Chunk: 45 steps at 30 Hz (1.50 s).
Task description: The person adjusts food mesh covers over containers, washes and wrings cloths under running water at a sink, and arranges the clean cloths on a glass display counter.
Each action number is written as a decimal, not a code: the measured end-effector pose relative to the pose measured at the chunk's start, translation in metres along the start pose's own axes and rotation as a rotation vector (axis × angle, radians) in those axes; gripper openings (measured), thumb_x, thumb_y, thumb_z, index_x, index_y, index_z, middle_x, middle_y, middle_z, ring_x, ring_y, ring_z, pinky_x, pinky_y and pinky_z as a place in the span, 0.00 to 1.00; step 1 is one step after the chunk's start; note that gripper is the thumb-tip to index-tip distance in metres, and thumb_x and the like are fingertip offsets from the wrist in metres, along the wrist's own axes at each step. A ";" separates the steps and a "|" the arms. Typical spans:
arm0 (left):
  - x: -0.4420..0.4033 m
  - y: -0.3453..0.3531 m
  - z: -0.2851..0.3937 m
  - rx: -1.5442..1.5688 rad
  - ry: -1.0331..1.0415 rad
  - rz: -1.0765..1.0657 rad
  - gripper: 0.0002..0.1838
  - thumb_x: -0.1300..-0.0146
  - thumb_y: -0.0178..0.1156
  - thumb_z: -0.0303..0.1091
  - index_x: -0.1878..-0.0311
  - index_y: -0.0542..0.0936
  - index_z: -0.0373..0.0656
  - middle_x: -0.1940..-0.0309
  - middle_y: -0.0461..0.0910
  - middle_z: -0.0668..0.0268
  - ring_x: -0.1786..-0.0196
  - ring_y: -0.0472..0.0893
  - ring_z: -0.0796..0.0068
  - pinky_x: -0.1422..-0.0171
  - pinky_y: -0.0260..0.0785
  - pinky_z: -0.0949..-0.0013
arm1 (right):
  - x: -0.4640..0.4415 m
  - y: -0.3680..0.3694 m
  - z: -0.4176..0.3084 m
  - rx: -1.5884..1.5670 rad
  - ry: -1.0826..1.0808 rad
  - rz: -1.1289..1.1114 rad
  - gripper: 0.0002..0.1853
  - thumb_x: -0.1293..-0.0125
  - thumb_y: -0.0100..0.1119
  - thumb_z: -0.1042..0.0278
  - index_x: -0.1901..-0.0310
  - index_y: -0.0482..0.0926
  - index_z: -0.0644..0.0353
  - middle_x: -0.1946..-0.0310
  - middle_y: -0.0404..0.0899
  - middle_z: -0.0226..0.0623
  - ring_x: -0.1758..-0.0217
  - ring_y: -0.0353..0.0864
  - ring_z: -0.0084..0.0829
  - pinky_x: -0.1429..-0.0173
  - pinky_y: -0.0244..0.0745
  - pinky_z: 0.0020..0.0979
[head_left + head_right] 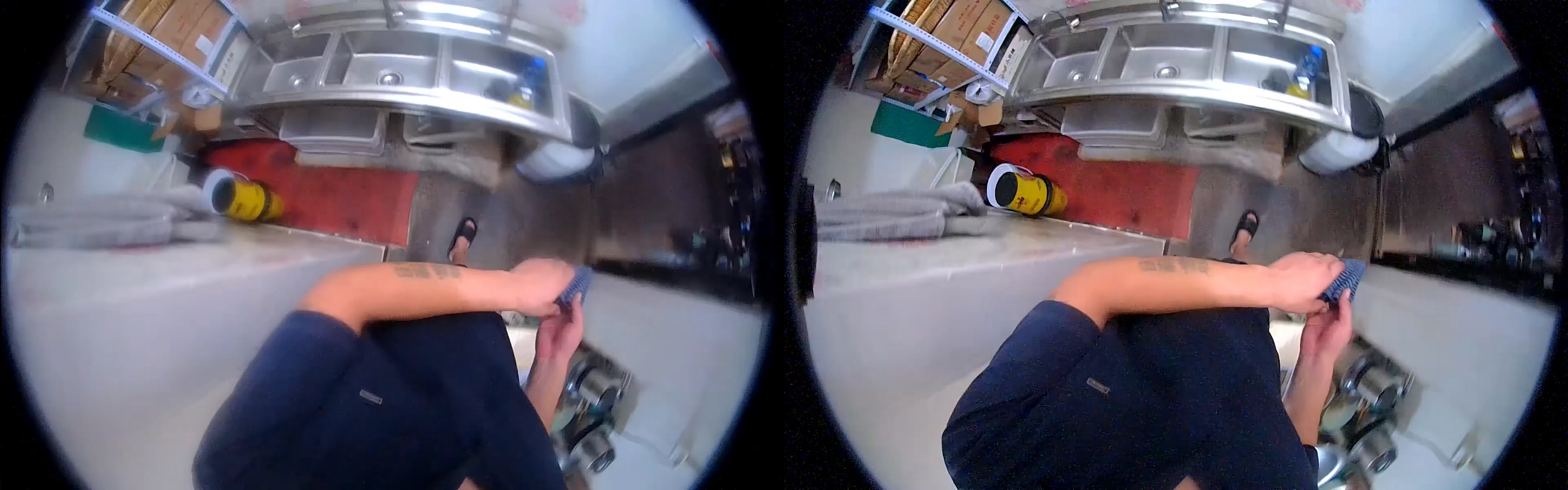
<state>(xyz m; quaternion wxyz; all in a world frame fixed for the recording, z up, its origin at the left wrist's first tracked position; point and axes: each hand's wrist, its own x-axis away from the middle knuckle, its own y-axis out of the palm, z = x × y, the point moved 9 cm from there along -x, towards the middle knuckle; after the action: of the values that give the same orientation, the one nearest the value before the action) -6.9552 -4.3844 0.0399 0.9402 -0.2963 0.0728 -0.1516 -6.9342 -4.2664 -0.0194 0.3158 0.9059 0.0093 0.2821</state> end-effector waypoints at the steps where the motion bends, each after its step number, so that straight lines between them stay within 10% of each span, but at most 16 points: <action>1: -0.017 -0.024 -0.034 0.004 -0.022 0.011 0.33 0.49 0.72 0.39 0.45 0.72 0.29 0.47 0.78 0.43 0.42 0.79 0.44 0.37 0.73 0.50 | -0.034 0.030 0.007 0.024 0.037 -0.018 0.20 0.21 0.52 0.58 0.39 0.75 0.64 0.41 0.80 0.40 0.37 0.79 0.34 0.33 0.73 0.39; 9: 0.011 -0.258 -0.226 0.138 -0.412 0.688 0.43 0.45 0.74 0.43 0.29 0.67 0.35 0.36 0.76 0.45 0.34 0.78 0.50 0.27 0.68 0.56 | -0.233 0.285 0.102 0.519 0.372 -0.385 0.18 0.22 0.54 0.55 0.41 0.77 0.58 0.47 0.81 0.31 0.46 0.78 0.25 0.41 0.70 0.31; 16: 0.115 -0.352 -0.425 1.486 -0.262 1.260 0.23 0.31 0.54 0.29 0.35 0.74 0.32 0.41 0.80 0.56 0.39 0.80 0.62 0.30 0.70 0.59 | -0.316 0.444 0.226 0.568 0.639 -0.616 0.19 0.19 0.47 0.58 0.39 0.75 0.63 0.46 0.82 0.40 0.47 0.83 0.32 0.42 0.78 0.39; 27: 0.146 -0.435 -0.602 2.245 -0.089 1.333 0.53 0.35 0.44 0.80 0.26 0.67 0.39 0.28 0.70 0.53 0.24 0.66 0.55 0.20 0.56 0.47 | -0.378 0.606 0.364 0.295 0.703 -0.470 0.16 0.18 0.43 0.65 0.39 0.72 0.65 0.45 0.83 0.43 0.45 0.85 0.38 0.39 0.82 0.44; 29: 0.128 -0.436 -0.605 2.309 -0.295 1.387 0.54 0.37 0.41 0.82 0.26 0.67 0.40 0.31 0.73 0.52 0.29 0.71 0.55 0.22 0.61 0.52 | -0.389 0.609 0.381 0.295 0.721 -0.432 0.16 0.18 0.43 0.65 0.38 0.71 0.64 0.45 0.82 0.44 0.46 0.86 0.39 0.40 0.82 0.44; 33: 0.089 -0.501 -0.619 2.300 0.101 1.178 0.52 0.32 0.39 0.78 0.25 0.64 0.38 0.30 0.72 0.49 0.30 0.73 0.49 0.24 0.63 0.43 | -0.435 0.581 0.392 0.427 0.683 -0.345 0.19 0.20 0.45 0.63 0.34 0.69 0.61 0.44 0.81 0.44 0.46 0.85 0.39 0.40 0.82 0.43; 37: 0.090 -0.518 -0.682 2.278 -0.039 1.200 0.31 0.23 0.47 0.53 0.27 0.69 0.43 0.33 0.74 0.46 0.32 0.75 0.45 0.25 0.66 0.43 | -0.565 0.540 0.369 1.369 0.280 -0.300 0.21 0.29 0.56 0.60 0.41 0.77 0.65 0.54 0.85 0.47 0.50 0.86 0.37 0.44 0.80 0.37; 40: 0.104 -0.518 -0.708 2.191 -0.283 1.336 0.28 0.24 0.48 0.48 0.33 0.72 0.35 0.36 0.77 0.46 0.34 0.77 0.47 0.28 0.69 0.45 | -0.610 0.669 0.333 1.722 -0.610 -0.347 0.26 0.34 0.62 0.60 0.36 0.76 0.60 0.48 0.84 0.54 0.47 0.85 0.51 0.39 0.76 0.42; 45: 0.117 -0.502 -0.737 2.129 -0.362 1.470 0.26 0.22 0.44 0.49 0.35 0.74 0.38 0.40 0.79 0.46 0.38 0.79 0.48 0.35 0.74 0.44 | -0.621 0.739 0.357 1.934 -0.873 -0.603 0.27 0.37 0.61 0.71 0.34 0.76 0.51 0.44 0.79 0.47 0.46 0.81 0.51 0.41 0.78 0.47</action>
<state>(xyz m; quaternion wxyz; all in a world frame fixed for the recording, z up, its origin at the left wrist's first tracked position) -7.1330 -5.2084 -0.2746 0.5709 0.6814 -0.0649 0.4534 -7.3911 -5.1814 -0.1359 -0.4943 0.7530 0.3345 -0.2770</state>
